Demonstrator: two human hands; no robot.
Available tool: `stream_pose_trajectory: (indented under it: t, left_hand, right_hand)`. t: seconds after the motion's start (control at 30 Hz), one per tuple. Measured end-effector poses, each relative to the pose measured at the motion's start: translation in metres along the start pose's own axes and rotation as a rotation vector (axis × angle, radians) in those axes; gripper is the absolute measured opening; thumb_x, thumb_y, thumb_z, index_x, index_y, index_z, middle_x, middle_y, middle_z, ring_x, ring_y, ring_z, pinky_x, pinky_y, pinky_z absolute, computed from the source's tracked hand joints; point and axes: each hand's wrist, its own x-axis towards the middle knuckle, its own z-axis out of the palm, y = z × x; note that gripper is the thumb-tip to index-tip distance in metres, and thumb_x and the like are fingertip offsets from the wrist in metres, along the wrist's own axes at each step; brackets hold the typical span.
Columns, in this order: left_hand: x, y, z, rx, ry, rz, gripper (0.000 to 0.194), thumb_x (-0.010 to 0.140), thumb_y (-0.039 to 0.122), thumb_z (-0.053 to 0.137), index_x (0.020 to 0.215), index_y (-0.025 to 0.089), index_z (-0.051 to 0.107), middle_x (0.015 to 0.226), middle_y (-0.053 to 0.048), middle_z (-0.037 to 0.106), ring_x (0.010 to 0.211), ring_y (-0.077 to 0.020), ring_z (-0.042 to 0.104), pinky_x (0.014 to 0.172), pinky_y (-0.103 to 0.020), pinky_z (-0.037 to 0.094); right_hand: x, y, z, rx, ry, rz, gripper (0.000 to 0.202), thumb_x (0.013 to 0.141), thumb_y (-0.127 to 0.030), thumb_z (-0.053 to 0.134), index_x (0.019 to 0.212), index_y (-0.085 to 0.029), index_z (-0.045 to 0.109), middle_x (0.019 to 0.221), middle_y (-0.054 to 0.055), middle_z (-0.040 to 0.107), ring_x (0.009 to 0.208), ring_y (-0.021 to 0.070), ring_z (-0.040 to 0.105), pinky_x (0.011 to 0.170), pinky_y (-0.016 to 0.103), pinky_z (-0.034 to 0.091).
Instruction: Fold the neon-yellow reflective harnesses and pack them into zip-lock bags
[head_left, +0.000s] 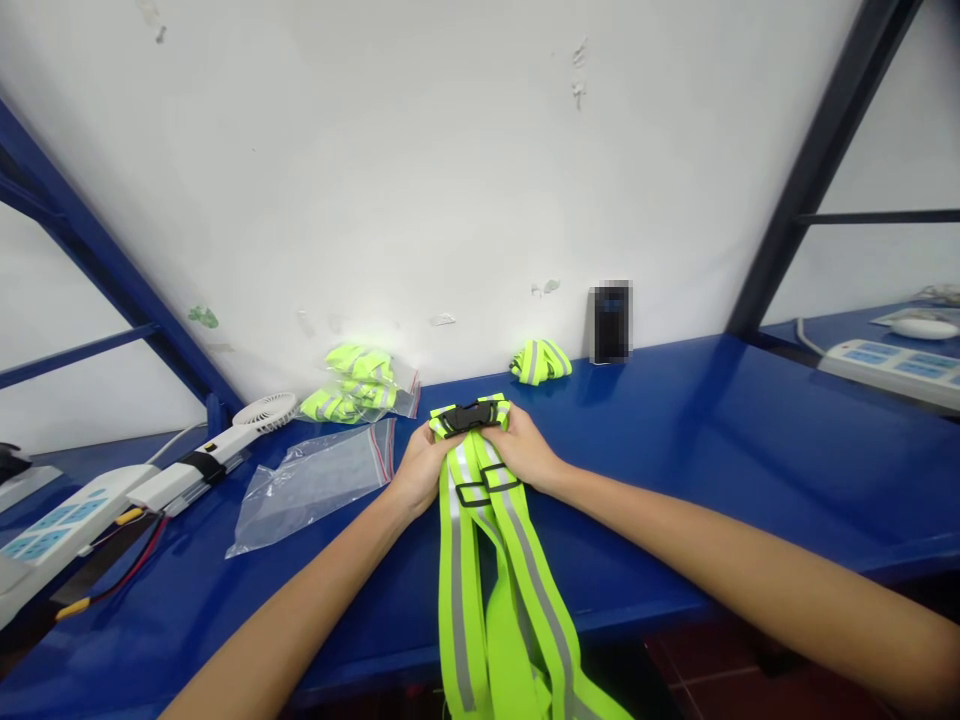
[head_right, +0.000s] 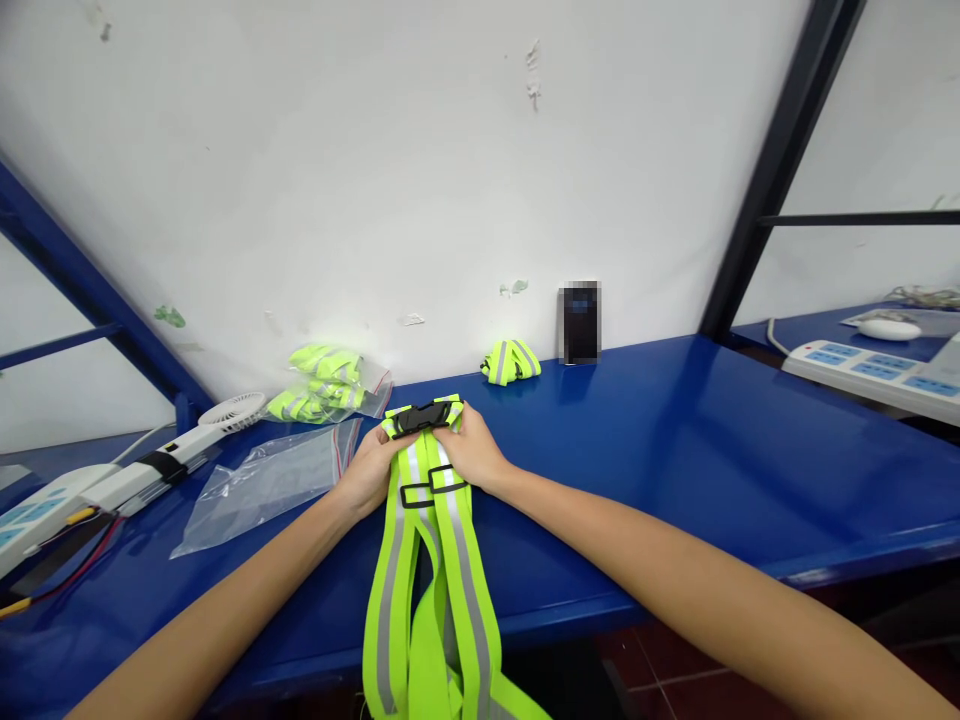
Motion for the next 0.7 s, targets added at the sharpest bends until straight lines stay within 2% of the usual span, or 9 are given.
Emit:
stream_pose_trajectory:
  t: [0.2,0.4,0.7]
  left_hand:
    - [0.001,-0.004,-0.002,0.093,0.005,0.082,0.042,0.059,0.020,0.084,0.095,0.015,0.063,0.092,-0.006,0.074,0.083,-0.0235,0.071,0.080,-0.035,0.055]
    - [0.008,-0.009,-0.008,0.251,0.016,0.232,0.044,0.062,0.021,0.082,0.102,0.014,0.067,0.101,-0.007,0.074,0.093,-0.0232,0.069,0.083,-0.032,0.053]
    - [0.008,-0.011,-0.011,0.211,-0.082,0.119,0.036,0.066,0.026,0.081,0.099,0.013,0.073,0.094,-0.008,0.076,0.087,-0.0251,0.070,0.080,-0.035,0.055]
  right_hand:
    - [0.000,0.001,-0.001,-0.118,-0.031,-0.037,0.025,0.077,-0.014,0.055,0.099,-0.016,0.067,0.106,0.007,0.072,0.105,0.0258,0.065,0.093,0.039,0.048]
    - [0.000,0.009,-0.001,-0.155,-0.042,-0.099,0.025,0.079,-0.014,0.055,0.098,-0.017,0.071,0.102,0.005,0.074,0.101,0.0252,0.066,0.090,0.038,0.049]
    - [-0.002,0.003,-0.002,-0.132,-0.025,-0.079,0.026,0.077,-0.014,0.055,0.097,-0.015,0.071,0.100,0.006,0.074,0.097,0.0249,0.067,0.088,0.037,0.050]
